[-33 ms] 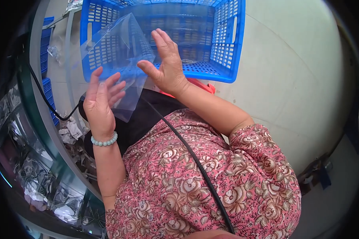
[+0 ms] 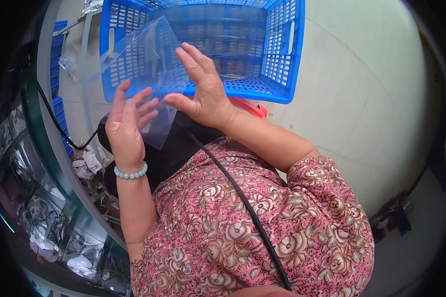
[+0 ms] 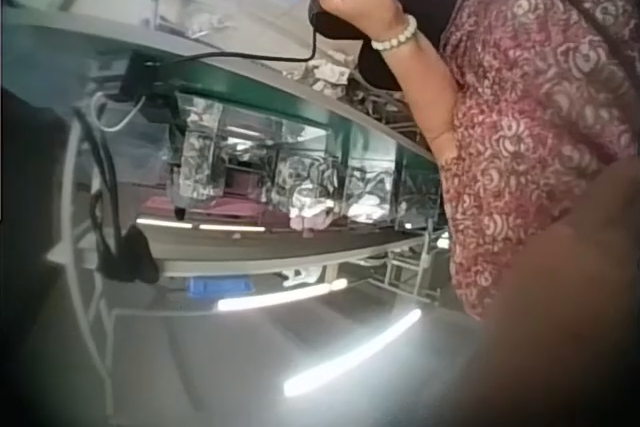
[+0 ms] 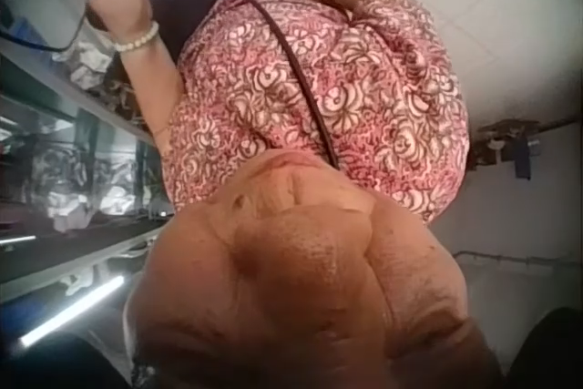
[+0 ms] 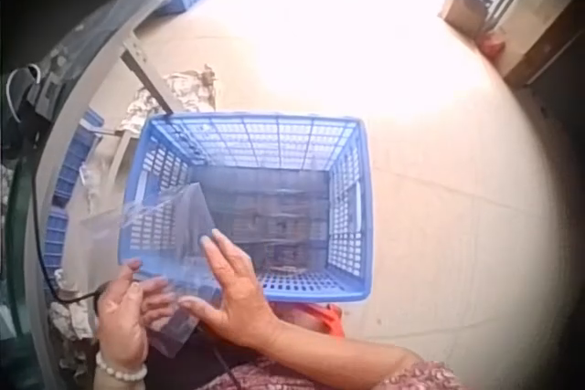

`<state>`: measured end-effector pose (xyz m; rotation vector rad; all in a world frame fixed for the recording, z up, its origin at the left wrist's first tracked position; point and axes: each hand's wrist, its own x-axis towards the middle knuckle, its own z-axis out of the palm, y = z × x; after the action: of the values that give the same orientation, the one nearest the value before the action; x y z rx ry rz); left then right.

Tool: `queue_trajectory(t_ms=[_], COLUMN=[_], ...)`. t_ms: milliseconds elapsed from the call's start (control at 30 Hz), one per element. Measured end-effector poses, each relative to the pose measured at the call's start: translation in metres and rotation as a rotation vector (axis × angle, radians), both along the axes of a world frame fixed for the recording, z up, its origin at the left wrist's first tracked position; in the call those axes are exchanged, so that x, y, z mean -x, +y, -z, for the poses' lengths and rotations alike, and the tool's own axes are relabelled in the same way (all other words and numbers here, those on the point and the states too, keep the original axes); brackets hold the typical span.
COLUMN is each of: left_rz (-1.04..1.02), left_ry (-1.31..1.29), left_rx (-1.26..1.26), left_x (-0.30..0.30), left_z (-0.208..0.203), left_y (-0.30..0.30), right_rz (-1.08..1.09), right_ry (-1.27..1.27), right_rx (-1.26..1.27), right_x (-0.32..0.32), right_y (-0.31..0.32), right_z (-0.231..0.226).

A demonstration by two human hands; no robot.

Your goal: Folding flat plastic sheets into rectangular boxes and placing them in a blue basket.

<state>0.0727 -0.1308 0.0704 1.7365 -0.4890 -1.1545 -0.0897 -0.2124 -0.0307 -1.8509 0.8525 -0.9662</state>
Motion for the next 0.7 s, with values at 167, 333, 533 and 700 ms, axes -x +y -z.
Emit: queue_trajectory(t_ms=[167,333,533,700], left_rz=[0.261,0.497,0.466,0.205], left_ry=[0.346,0.333,0.241,0.110], left_rx=[0.152,0.172,0.239,0.263], left_x=[0.028,0.045,0.039,0.022], left_z=[0.010,0.017,0.006,0.021], left_y=[-0.033,-0.032,-0.008,0.016], right_rz=[-0.131,0.169,0.499,0.559], right_ry=[0.069,-0.009,0.231,0.890], right_rx=[-0.140,-0.398,-0.406,-0.094], right_x=[0.006,0.046,0.137,0.163], right_y=[0.023,0.015,-0.025,-0.055], right_z=[-0.029,-0.008,0.005,0.024])
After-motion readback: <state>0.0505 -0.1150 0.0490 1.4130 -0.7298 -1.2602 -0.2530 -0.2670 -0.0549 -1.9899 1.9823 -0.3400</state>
